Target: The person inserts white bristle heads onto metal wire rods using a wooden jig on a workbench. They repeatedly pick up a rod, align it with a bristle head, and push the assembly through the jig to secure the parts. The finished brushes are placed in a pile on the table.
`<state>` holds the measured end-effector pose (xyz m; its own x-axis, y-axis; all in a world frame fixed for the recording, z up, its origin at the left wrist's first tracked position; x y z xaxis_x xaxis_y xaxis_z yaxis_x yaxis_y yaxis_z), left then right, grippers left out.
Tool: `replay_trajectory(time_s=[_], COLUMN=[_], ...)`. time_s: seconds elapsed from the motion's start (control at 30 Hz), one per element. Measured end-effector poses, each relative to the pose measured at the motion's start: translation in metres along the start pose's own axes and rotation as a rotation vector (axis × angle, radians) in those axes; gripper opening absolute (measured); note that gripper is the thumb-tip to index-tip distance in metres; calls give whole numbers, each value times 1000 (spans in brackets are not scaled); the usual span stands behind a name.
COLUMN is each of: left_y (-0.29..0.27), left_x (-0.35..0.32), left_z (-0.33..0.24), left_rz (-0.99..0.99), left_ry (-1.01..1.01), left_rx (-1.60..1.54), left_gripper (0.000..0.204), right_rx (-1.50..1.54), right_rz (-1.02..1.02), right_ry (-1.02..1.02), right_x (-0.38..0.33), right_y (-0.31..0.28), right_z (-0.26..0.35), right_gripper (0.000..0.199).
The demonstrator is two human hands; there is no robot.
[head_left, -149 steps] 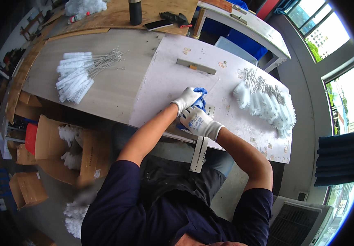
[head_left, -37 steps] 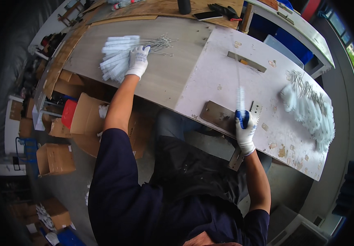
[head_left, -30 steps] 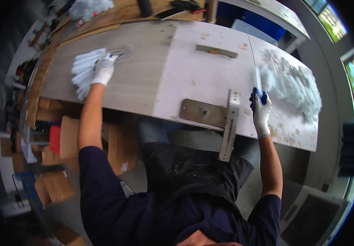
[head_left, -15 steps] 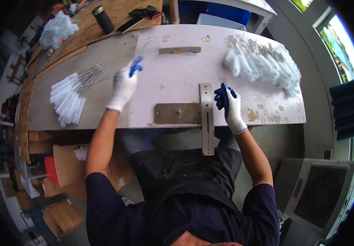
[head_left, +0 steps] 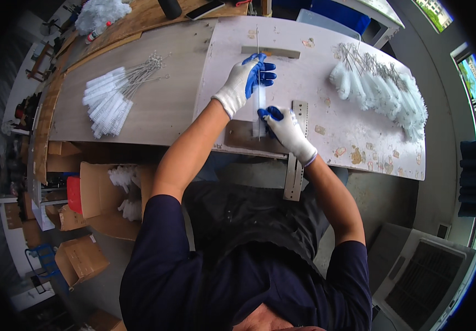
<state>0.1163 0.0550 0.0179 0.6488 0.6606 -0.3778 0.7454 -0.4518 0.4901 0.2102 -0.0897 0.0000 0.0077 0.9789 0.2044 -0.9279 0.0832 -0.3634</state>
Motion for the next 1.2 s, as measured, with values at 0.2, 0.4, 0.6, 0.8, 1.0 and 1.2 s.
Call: replay_trajectory(time_s=[0.2,0.4,0.6,0.8,1.0,1.2], left_y=[-15,-26,-27,-16,-17,-24], left_x=[4,15,13,8,10,19], left_z=[45,62,69,68,69,68], left_rz=[24,-52,-175,-277,-262,-249], left_ry=[-150,-161,-157,-32,-55,-99], left_rx=[85,-30,-160,-112,-83,-73], left_gripper=[35,31,28,22,21,22], right_rx=[-17,-47,-129,-463,-628,-730], right_rz=[-1,21,32,101,107,360], right_ry=[50,259,186,-37,-174,-678], right_x=[21,16,19,18,5,-17], right_y=[-3,-10,-5,1,-6,-11], right_z=[-39,-19,-10,-23,-10,31], right_gripper=[35,41,37,29,30,56])
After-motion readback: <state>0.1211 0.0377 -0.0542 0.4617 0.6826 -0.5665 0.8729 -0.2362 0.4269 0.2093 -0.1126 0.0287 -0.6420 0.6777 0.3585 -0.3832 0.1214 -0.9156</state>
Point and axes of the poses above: each hand's wrist, its own x-axis towards the middle knuckle, its own y-axis out of the palm, z = x × y, the point moved 5 cm from there along x, towards the middle knuckle, and after that the axes turned 15 degrees about -y, right-handed, at the moved point
